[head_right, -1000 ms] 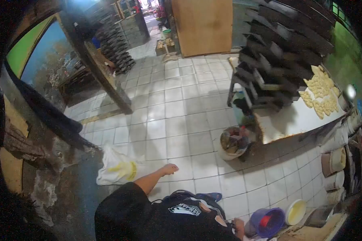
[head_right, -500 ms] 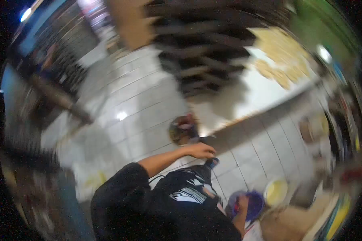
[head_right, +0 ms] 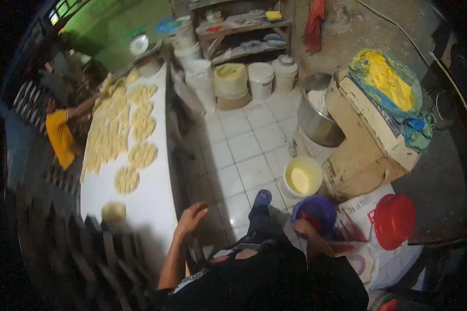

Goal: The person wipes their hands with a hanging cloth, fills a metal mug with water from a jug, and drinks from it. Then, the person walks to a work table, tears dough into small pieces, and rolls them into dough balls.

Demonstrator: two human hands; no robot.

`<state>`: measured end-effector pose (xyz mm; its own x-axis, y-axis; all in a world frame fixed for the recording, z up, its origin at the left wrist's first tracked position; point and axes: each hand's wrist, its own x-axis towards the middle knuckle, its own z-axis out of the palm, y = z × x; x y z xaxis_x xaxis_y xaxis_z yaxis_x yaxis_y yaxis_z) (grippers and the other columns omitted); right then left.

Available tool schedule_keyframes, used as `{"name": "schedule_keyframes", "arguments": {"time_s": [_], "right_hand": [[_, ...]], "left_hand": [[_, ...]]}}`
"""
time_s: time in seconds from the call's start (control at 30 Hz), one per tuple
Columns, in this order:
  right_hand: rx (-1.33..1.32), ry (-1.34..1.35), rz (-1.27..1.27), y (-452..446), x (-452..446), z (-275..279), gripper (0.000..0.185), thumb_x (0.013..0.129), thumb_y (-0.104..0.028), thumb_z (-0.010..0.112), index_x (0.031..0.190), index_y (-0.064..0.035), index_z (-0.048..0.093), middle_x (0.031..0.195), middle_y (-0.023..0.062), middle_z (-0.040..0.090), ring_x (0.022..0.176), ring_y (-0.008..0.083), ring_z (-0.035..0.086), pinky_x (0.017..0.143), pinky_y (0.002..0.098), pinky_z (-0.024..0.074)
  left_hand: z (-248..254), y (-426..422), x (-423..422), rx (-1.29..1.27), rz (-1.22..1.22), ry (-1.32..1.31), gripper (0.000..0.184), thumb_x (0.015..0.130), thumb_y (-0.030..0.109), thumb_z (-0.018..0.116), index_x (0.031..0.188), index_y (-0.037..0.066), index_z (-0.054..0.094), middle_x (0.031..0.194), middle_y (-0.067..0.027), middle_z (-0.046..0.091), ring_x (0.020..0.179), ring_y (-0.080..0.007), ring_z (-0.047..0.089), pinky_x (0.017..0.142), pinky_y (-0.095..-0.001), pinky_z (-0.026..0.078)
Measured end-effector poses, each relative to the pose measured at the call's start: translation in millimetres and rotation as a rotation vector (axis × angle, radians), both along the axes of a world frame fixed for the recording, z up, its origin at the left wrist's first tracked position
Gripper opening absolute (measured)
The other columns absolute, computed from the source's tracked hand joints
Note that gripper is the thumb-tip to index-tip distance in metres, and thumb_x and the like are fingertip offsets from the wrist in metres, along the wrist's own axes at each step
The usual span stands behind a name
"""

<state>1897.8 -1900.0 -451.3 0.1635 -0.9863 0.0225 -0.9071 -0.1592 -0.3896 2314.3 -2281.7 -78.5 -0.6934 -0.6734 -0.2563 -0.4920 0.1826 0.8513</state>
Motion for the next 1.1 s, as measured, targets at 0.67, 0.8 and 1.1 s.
{"name": "schedule_keyframes", "arguments": {"time_s": [0.67, 0.8, 1.1], "right_hand": [[-0.03, -1.094, -0.644, -726, -493, 288, 0.033, 0.102, -0.031, 0.066, 0.123, -0.0067, 0.068, 0.109, 0.0023, 0.072, 0.093, 0.0128, 0.066, 0.081, 0.0305, 0.0543], [-0.309, -1.404, -0.772, -784, -629, 334, 0.029, 0.103, -0.028, 0.061, 0.121, -0.0064, 0.068, 0.107, 0.0038, 0.073, 0.092, 0.0164, 0.068, 0.083, 0.0322, 0.0552], [-0.888, -0.601, -1.246, -809, -908, 563, 0.024, 0.098, -0.021, 0.063, 0.107, -0.001, 0.074, 0.093, 0.0117, 0.076, 0.094, 0.0255, 0.071, 0.086, 0.0374, 0.0535]], "left_hand": [[-37, -521, -389, 0.193, -0.074, -0.094, 0.059, 0.103, 0.049, 0.059, 0.14, 0.003, 0.061, 0.123, -0.016, 0.072, 0.114, -0.025, 0.067, 0.102, -0.0387, 0.049], [-9, -658, -508, 0.207, -0.228, 0.004, 0.064, 0.105, 0.052, 0.055, 0.144, 0.001, 0.058, 0.135, -0.0131, 0.066, 0.123, -0.0228, 0.061, 0.11, -0.0385, 0.044], [165, -798, -906, -0.164, -0.83, 0.417, 0.062, 0.107, 0.049, 0.05, 0.152, 0.006, 0.048, 0.152, -0.0116, 0.054, 0.14, -0.0237, 0.049, 0.118, -0.0384, 0.034]]}}
